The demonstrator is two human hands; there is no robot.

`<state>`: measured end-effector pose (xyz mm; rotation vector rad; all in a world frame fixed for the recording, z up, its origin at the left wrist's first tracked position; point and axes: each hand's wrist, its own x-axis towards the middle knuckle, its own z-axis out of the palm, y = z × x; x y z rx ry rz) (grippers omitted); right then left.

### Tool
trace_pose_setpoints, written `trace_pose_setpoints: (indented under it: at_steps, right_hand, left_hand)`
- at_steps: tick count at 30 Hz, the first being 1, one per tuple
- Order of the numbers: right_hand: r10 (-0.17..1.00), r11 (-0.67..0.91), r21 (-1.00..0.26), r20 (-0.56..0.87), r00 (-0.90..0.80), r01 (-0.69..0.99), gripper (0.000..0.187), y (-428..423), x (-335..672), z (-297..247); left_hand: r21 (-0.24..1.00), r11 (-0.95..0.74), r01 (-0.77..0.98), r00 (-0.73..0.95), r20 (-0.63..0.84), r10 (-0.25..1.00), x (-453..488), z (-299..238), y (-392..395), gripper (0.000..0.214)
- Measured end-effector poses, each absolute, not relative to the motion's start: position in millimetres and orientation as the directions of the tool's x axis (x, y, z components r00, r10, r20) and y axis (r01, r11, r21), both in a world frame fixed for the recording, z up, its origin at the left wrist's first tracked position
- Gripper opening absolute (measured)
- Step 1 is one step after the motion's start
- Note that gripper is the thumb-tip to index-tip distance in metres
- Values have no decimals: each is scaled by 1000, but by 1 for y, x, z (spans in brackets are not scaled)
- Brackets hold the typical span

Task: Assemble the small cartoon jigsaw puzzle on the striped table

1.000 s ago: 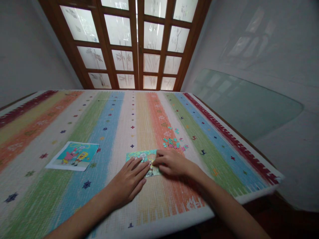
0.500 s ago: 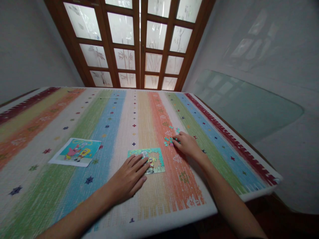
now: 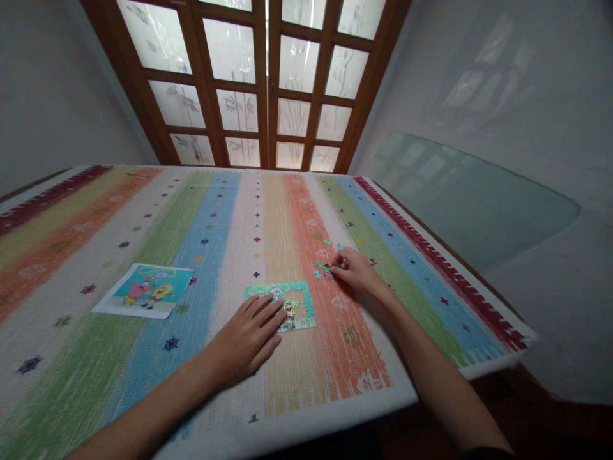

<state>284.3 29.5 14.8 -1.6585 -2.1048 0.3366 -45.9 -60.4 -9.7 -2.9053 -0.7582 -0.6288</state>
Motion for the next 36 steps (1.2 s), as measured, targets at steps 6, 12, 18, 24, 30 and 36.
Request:
trace_pose_setpoints:
  at_steps: [6,12,18,24,30,36]
  right_hand:
    - [965,260,-688,151,-216,678,17,23,280,22]
    - [904,403,-760,243,-351,510,22,11,265,33]
    - [816,392,-825,106,-569,408,15,-3,242,27]
    - [750,392,-819,21,-661,419,14,-12,227,21]
    - [701,525,-737,91,-707,426,14,-14,219,18]
    - [704,569,-690,129,-698,447,15,-15,216,14]
  left_hand:
    - [14,-875,484,800,399,449,-45,-9,-60,39]
    - [34,-875,482,800,390,456,-45,-9,-60,40]
    - [56,-900,432,830,366,421,-44,-4,-60,39]
    - [116,-917,381,859,322,397,-43,-1,-62,41]
    - [120,-917,380,855,331,398,-43,-1,-62,41]
    - [116,-917,381,859,322,398,-43,0,-62,40]
